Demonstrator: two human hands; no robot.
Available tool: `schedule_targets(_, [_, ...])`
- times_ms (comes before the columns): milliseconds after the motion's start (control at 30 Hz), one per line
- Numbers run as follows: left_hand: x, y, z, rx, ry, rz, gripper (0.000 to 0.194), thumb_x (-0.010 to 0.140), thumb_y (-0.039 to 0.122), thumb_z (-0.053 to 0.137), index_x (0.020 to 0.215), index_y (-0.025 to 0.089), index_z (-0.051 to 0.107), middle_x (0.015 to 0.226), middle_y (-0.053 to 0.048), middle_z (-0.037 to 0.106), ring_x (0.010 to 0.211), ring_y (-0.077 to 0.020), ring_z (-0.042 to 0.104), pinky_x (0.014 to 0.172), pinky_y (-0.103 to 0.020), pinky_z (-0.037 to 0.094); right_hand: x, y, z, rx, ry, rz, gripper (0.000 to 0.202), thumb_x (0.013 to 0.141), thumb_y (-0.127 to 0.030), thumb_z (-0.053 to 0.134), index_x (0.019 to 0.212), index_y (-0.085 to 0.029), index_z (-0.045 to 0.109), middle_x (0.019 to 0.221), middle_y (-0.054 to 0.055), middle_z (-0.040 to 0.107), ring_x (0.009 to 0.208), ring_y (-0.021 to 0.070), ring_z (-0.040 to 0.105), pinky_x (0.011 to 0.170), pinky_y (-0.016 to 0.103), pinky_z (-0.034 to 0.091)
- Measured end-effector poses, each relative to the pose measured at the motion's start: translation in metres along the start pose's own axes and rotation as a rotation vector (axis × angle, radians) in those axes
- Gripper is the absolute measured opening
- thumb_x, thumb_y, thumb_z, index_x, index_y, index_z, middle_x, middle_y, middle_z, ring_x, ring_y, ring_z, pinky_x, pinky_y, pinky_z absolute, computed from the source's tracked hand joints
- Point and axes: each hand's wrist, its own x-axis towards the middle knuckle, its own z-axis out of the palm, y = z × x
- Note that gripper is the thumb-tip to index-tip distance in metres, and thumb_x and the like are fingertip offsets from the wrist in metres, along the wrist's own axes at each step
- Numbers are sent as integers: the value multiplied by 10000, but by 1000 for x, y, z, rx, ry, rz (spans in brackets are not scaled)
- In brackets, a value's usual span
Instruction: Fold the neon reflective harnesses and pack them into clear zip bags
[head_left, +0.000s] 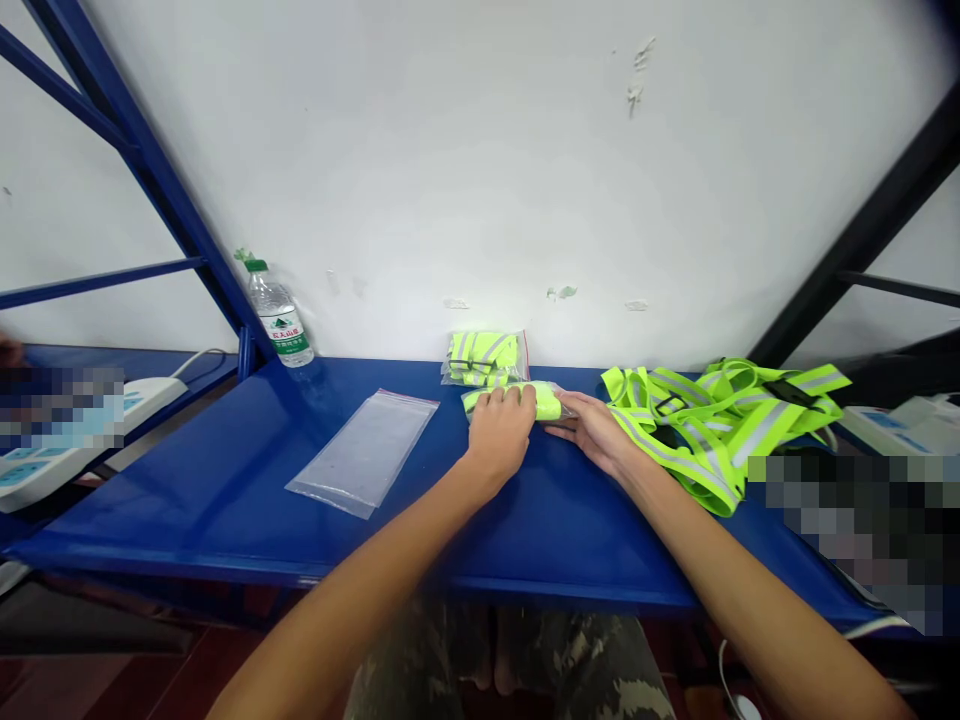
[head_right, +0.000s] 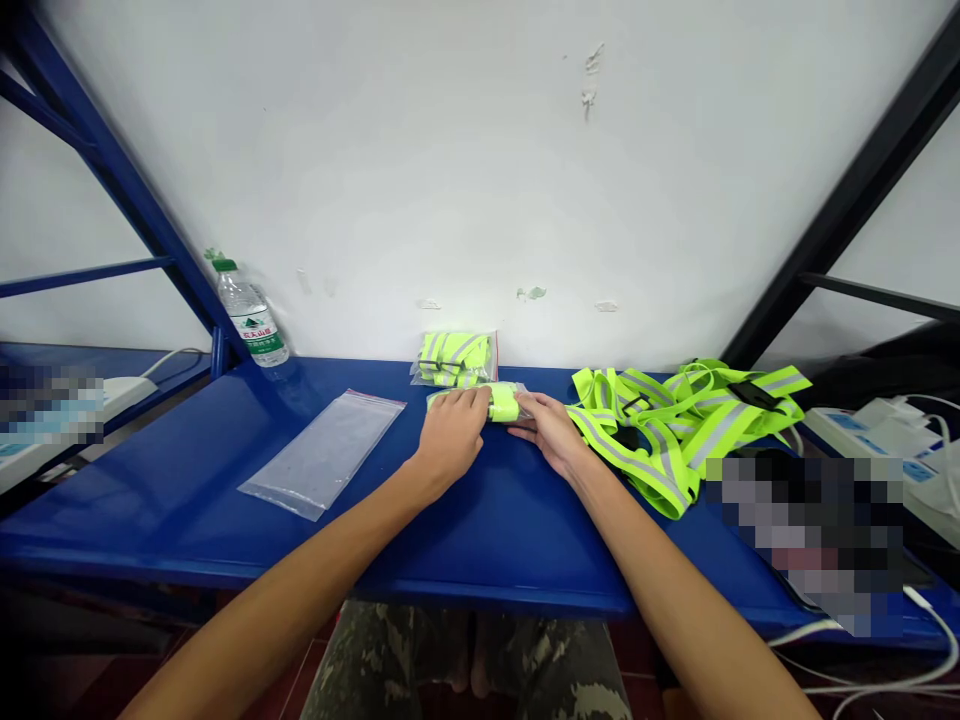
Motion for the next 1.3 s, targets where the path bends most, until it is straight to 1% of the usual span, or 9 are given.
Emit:
schedule_targets(133, [7,-16,-11,-7,160,-12,430,821,50,465,1239,151,490,1226,-146,606,1201,-280,505,1012,-432,359,0,-2,0,-37,-77,-21,408,829,-602,566,944,-213,615,970,95,727,845,221,700,743,343,563])
schedule_targets(200, [13,-24,-12,-4,227,2,467,810,36,459,1260,158,481,1284,-141,579,1257,-274,461,1060,-433,315,2,-1,-1,-87,-29,-76,444,818,-635,544,941,-213,607,1004,105,717,848,227,694,717,347,563])
schedule_targets(400, [16,-12,15,-16,216,133,466,834,58,424,1288,152,473,1282,-123,589,1269,-280,456,1055,-426,322,6,6,-12,-614,464,-719,276,766,-242,529,1001,-183,661,1018,99,674,930,230,621,807,352,508])
schedule_targets(500, [19,4,37,-111,176,245,512,830,60,425,1337,132,432,1290,-131,585,1253,-265,473,1032,-406,353,5,3,-20,-690,612,-838,354,716,-132,418,952,-170,679,977,99,675,950,238,614,865,371,483])
schedule_targets(667, [47,17,64,-188,133,321,449,843,43,406,1272,149,486,1237,-116,602,1194,-226,508,1017,-366,389,10,-7,-29,-700,667,-754,315,693,-140,446,865,-175,707,951,95,704,952,259,623,928,402,458])
schedule_targets(800, [72,24,72,-223,116,122,293,879,76,409,1113,166,560,1172,-144,594,1167,-273,507,969,-426,411,15,-3,-28,-837,610,-751,284,713,-173,501,902,-173,712,1040,105,693,1028,261,604,997,421,427])
schedule_targets(933, [91,24,81,-412,-2,-125,315,852,56,453,1122,185,551,1078,-143,640,1120,-274,572,930,-401,427,18,3,-26,-961,540,-669,212,723,-193,546,826,-161,729,1183,141,653,1151,282,568,1075,435,371])
schedule_targets(1100, [109,25,95,-560,-40,-367,226,809,172,580,1034,180,566,982,-142,676,989,-284,640,822,-374,469,19,6,-29,-1102,426,-585,330,724,-175,536,1001,-139,713,1171,139,659,1161,282,571,1067,415,383])
schedule_targets(1300, [109,34,101,-839,-4,-419,374,771,227,643,1128,188,539,1036,-96,697,1011,-229,643,892,-346,471,19,5,-32,-1167,402,-537,349,725,-192,546,1041,-161,693,1112,131,682,1074,294,616,973,417,448])
